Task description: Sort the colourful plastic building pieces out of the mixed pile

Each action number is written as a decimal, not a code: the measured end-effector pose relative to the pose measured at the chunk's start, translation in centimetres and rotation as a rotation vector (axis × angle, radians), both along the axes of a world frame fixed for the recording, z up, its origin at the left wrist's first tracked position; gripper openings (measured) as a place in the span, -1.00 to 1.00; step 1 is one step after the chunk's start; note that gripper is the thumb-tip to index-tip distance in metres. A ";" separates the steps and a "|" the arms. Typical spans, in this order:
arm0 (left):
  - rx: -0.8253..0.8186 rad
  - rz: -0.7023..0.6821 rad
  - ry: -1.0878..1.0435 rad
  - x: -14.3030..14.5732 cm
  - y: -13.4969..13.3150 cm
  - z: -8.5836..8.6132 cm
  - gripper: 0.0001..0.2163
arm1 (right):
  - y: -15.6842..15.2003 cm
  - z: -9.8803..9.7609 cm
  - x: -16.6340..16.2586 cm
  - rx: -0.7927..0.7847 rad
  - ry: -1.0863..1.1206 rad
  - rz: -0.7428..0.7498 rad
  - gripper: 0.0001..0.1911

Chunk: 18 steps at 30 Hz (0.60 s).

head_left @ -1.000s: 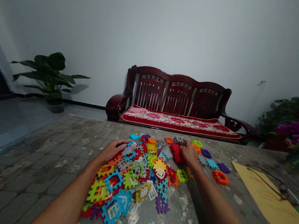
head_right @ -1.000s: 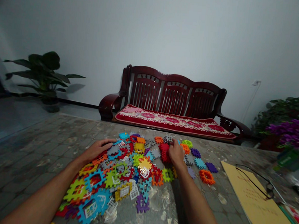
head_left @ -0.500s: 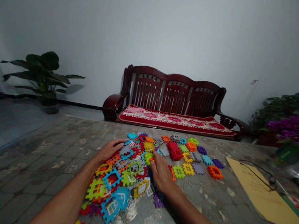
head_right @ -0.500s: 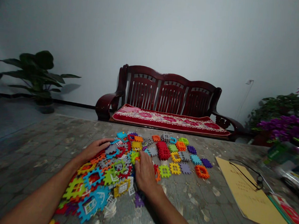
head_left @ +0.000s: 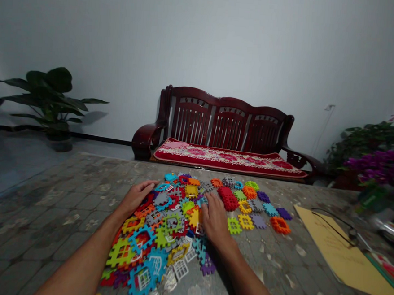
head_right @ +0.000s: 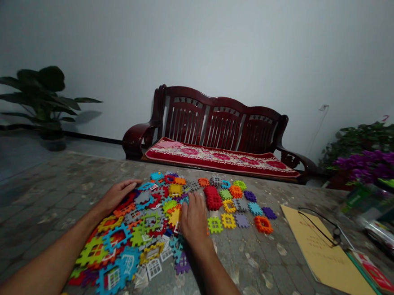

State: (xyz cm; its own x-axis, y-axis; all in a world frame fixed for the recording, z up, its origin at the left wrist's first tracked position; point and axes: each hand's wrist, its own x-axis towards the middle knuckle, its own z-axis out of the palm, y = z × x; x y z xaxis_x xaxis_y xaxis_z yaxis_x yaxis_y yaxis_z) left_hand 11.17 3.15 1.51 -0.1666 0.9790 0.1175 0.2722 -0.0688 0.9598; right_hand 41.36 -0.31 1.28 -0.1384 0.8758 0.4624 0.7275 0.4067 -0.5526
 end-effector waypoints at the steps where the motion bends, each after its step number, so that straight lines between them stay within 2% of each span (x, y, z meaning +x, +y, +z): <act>1: -0.004 -0.005 0.000 0.0 0.0 0.0 -0.38 | 0.2 -0.2 0.2 -0.030 -0.014 -0.008 -0.54; 4: -0.011 -0.003 0.000 0.2 -0.1 0.3 -0.39 | 0.6 -1.3 0.3 -0.107 -0.025 0.020 -0.53; 8: -0.025 0.021 0.005 0.4 -0.3 0.7 -0.39 | 0.2 -2.2 -0.3 -0.088 0.040 0.063 -0.55; 12: 0.005 0.071 -0.010 -0.1 -0.1 0.2 -0.44 | -0.2 -1.8 -0.2 -0.058 0.111 0.079 -0.56; 18: 0.030 0.190 -0.112 -0.9 0.2 -0.6 -0.57 | -0.7 -1.3 0.2 -0.027 0.091 0.043 -0.60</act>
State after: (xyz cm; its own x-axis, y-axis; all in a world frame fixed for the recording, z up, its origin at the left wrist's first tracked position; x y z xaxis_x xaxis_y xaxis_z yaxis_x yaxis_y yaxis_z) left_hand 10.25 3.40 0.94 -0.3616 0.9250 0.1164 0.1749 -0.0553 0.9830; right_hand 41.57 -0.97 0.03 -0.1348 0.8822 0.4511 0.6561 0.4206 -0.6266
